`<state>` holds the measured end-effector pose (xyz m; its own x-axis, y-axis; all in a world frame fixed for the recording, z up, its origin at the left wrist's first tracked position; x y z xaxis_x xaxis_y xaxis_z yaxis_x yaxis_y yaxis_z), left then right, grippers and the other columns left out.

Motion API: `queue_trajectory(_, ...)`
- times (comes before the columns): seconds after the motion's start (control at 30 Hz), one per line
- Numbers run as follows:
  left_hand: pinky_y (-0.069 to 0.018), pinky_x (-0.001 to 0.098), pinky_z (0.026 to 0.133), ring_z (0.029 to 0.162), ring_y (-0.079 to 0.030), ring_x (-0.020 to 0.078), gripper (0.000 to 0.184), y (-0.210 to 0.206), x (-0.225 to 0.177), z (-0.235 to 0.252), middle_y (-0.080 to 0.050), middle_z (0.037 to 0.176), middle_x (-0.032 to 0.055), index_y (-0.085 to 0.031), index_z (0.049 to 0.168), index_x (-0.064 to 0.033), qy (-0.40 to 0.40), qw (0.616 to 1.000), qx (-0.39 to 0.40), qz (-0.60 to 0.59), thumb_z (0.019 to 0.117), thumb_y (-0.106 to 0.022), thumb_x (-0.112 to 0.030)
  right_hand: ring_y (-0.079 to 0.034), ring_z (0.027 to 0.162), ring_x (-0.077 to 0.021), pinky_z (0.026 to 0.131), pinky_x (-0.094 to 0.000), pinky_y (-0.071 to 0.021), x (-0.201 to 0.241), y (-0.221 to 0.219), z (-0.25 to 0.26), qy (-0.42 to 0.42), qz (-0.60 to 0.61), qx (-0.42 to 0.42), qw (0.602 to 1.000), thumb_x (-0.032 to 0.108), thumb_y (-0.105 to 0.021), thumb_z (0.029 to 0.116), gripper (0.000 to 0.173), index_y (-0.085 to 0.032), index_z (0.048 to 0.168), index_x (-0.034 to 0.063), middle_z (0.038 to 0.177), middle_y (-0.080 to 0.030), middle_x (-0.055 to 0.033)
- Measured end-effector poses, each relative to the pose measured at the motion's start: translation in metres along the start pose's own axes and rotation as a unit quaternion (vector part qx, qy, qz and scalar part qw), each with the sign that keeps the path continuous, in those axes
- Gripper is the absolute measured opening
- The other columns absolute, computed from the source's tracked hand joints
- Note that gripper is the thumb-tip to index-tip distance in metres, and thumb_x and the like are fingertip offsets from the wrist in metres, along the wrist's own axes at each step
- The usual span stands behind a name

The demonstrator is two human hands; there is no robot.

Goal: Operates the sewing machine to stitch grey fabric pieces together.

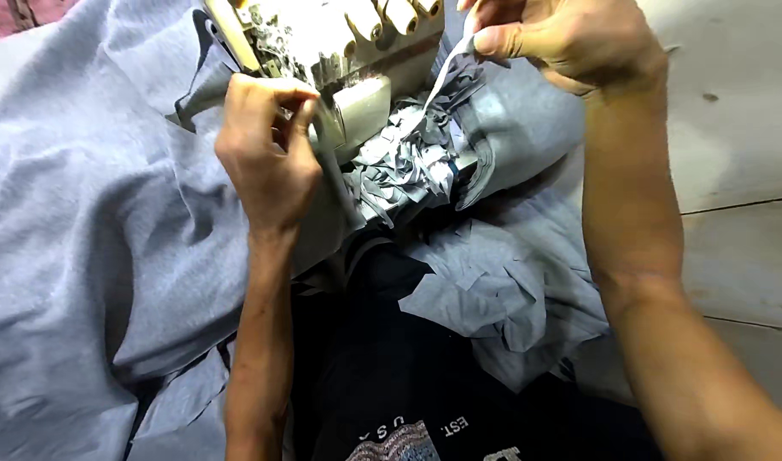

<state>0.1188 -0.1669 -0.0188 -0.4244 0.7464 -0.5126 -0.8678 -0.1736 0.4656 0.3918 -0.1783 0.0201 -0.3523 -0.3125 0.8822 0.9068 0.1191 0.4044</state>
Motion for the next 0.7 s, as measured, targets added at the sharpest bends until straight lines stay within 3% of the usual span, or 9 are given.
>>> queue_trajectory(0.13, -0.0529, 0.0261, 0.065, 0.081, -0.065, 0.0157, 0.018, -0.031, -0.038, 0.011, -0.068, 0.100, 0.0134, -0.071, 0.114, -0.0025, -0.020, 0.999, 0.013, -0.035, 0.1003, -0.059, -0.008, -0.069, 0.087, -0.0076, 0.086, -0.0255, -0.0586, 0.008, 0.011, -0.007, 0.017, 0.038, -0.014, 0.999, 0.008, -0.072, 0.0935, 0.008, -0.072, 0.101, 0.0075, 0.094, -0.072, 0.0013)
queue_trajectory(0.3, -0.0560, 0.0306, 0.068, 0.081, -0.067, 0.0199, 0.023, -0.085, -0.065, 0.027, -0.065, 0.105, 0.0168, -0.071, 0.115, -0.0039, -0.021, 0.996, 0.048, -0.070, 0.0962, -0.059, 0.000, -0.068, 0.085, -0.0055, 0.082, -0.0224, -0.0582, 0.031, 0.014, -0.010, 0.042, 0.028, -0.010, 0.999, 0.011, -0.072, 0.0939, 0.006, -0.075, 0.098, 0.0094, 0.092, -0.073, 0.0025)
queue_trajectory(0.37, -0.0595, 0.0307, 0.078, 0.091, -0.068, 0.0181, 0.030, -0.102, -0.069, 0.028, -0.063, 0.113, 0.0150, -0.068, 0.122, -0.0022, -0.006, 0.985, 0.095, -0.143, 0.0967, -0.054, 0.003, -0.068, 0.088, -0.0071, 0.084, -0.0238, -0.0582, 0.032, 0.014, -0.010, 0.037, 0.012, 0.017, 0.999, 0.012, -0.072, 0.0943, 0.008, -0.074, 0.101, 0.0094, 0.095, -0.072, 0.0016)
queue_trajectory(0.4, -0.0581, 0.0305, 0.084, 0.098, -0.066, 0.0165, 0.031, -0.108, -0.070, 0.027, -0.064, 0.117, 0.0136, -0.066, 0.126, -0.0006, 0.006, 0.970, 0.115, -0.213, 0.1014, -0.047, 0.001, -0.068, 0.091, -0.0078, 0.086, -0.0247, -0.0583, 0.032, 0.012, -0.010, 0.034, 0.004, 0.036, 0.999, 0.013, -0.072, 0.0949, 0.010, -0.073, 0.104, 0.0092, 0.097, -0.072, 0.0015)
queue_trajectory(0.47, -0.0560, 0.0342, 0.099, 0.111, -0.067, 0.0159, 0.036, -0.120, -0.072, 0.023, -0.069, 0.121, 0.0121, -0.062, 0.130, 0.0035, 0.050, 0.902, 0.171, -0.393, 0.1106, -0.035, -0.010, -0.069, 0.095, -0.0084, 0.089, -0.0251, -0.0588, 0.036, 0.004, -0.010, 0.040, -0.002, 0.068, 0.997, 0.010, -0.069, 0.0953, 0.017, -0.070, 0.112, 0.0065, 0.102, -0.072, 0.0012)
queue_trajectory(0.53, -0.0587, 0.0370, 0.091, 0.099, -0.070, 0.0180, 0.035, -0.129, -0.073, 0.014, -0.072, 0.107, 0.0118, -0.060, 0.124, 0.0051, 0.107, 0.821, 0.211, -0.519, 0.1111, -0.035, -0.015, -0.069, 0.094, -0.0067, 0.089, -0.0238, -0.0589, 0.036, -0.004, -0.013, 0.034, -0.010, 0.077, 0.996, 0.007, -0.068, 0.0945, 0.024, -0.068, 0.119, 0.0063, 0.101, -0.072, 0.0032)
queue_trajectory(0.57, -0.0599, 0.0356, 0.085, 0.090, -0.071, 0.0174, 0.030, -0.130, -0.071, 0.009, -0.072, 0.098, 0.0105, -0.061, 0.119, 0.0046, 0.133, 0.801, 0.219, -0.541, 0.1107, -0.039, -0.014, -0.068, 0.094, -0.0056, 0.089, -0.0226, -0.0586, 0.035, -0.007, -0.014, 0.031, -0.019, 0.083, 0.996, 0.007, -0.068, 0.0947, 0.027, -0.066, 0.121, 0.0068, 0.102, -0.071, 0.0040)
queue_trajectory(0.63, -0.0591, 0.0302, 0.075, 0.078, -0.067, 0.0136, 0.019, -0.126, -0.064, -0.001, -0.068, 0.087, 0.0054, -0.062, 0.114, 0.0029, 0.171, 0.797, 0.218, -0.536, 0.1074, -0.050, -0.009, -0.068, 0.096, -0.0055, 0.090, -0.0222, -0.0579, 0.030, -0.010, -0.015, 0.025, -0.037, 0.093, 0.995, 0.005, -0.067, 0.0942, 0.030, -0.064, 0.124, 0.0073, 0.103, -0.070, 0.0032)
queue_trajectory(0.7, -0.0615, 0.0303, 0.072, 0.074, -0.068, 0.0130, 0.012, -0.118, -0.052, -0.010, -0.067, 0.084, 0.0040, -0.063, 0.109, 0.0015, 0.187, 0.814, 0.214, -0.507, 0.1050, -0.055, -0.007, -0.068, 0.099, -0.0078, 0.092, -0.0239, -0.0579, 0.027, -0.014, -0.017, 0.034, -0.060, 0.106, 0.992, 0.005, -0.066, 0.0951, 0.031, -0.062, 0.126, 0.0058, 0.108, -0.069, -0.0002)
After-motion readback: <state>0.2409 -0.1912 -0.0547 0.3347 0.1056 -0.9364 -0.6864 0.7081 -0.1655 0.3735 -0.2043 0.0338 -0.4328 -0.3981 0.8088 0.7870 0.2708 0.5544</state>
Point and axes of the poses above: each hand's wrist, its own z-axis towards the middle knuckle, its own y-axis out of the back of the hand, x = y × z, the point moved 10 cm from there along z, towards the middle knuckle
